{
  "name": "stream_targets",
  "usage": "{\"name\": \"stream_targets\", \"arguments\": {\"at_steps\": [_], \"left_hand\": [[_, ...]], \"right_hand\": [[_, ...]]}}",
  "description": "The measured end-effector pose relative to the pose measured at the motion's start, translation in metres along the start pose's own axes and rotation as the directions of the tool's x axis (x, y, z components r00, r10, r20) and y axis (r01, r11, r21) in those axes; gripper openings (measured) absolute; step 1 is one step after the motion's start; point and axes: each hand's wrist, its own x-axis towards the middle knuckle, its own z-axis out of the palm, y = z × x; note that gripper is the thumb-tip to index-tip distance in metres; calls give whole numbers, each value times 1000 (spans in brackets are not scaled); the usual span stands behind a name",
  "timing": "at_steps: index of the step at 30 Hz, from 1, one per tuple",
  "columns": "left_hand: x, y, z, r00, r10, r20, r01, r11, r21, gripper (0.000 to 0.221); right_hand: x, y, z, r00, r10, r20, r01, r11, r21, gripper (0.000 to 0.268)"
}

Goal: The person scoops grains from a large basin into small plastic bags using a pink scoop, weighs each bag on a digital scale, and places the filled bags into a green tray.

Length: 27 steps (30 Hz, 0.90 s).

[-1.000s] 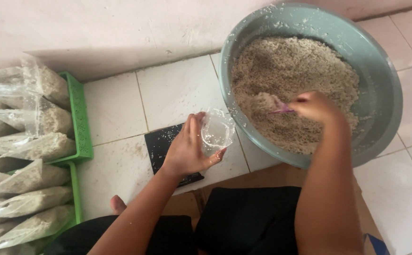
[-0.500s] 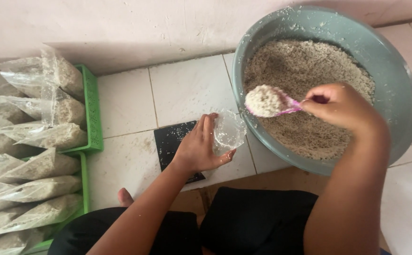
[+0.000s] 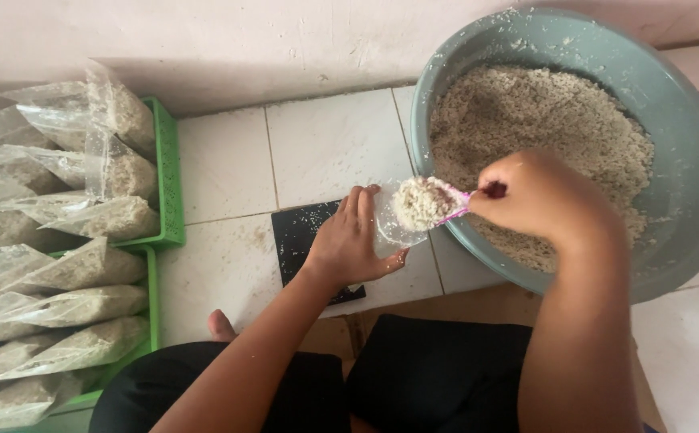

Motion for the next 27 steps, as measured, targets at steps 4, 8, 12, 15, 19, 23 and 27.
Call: {"name": "stream_targets", "arguments": {"at_steps": [4, 8, 12, 15, 19, 23, 27], "left_hand": [[-2, -2, 12, 1000, -16, 18, 16, 999, 35, 110], [-4, 1, 10, 980, 2, -199, -6, 1000, -19, 101], [-3, 0, 9, 956, -14, -293, -28, 990, -140, 98], [0, -2, 14, 938, 15, -345, -55, 993, -106, 96], [-1, 0, 8, 932, 12, -362, -55, 992, -110, 96], [-2, -1, 5, 950, 30, -309, -89, 980, -178, 98], [-3, 7, -3, 959, 99, -265, -144, 977, -159, 98]], "right_hand": [[-6, -28, 26, 995, 72, -65, -83, 982, -170, 30], [1, -27, 71, 943, -155, -294, 87, 969, -233, 27], [-17, -29, 60, 940, -135, -312, 51, 964, -262, 31], [-38, -29, 40, 922, -150, -357, 92, 980, -175, 34], [-52, -10, 4, 915, -20, -404, 20, 1000, -5, 31], [0, 58, 7, 897, 125, -423, -89, 990, 105, 35], [107, 147, 64, 868, 257, -426, -201, 964, 172, 30]]}}
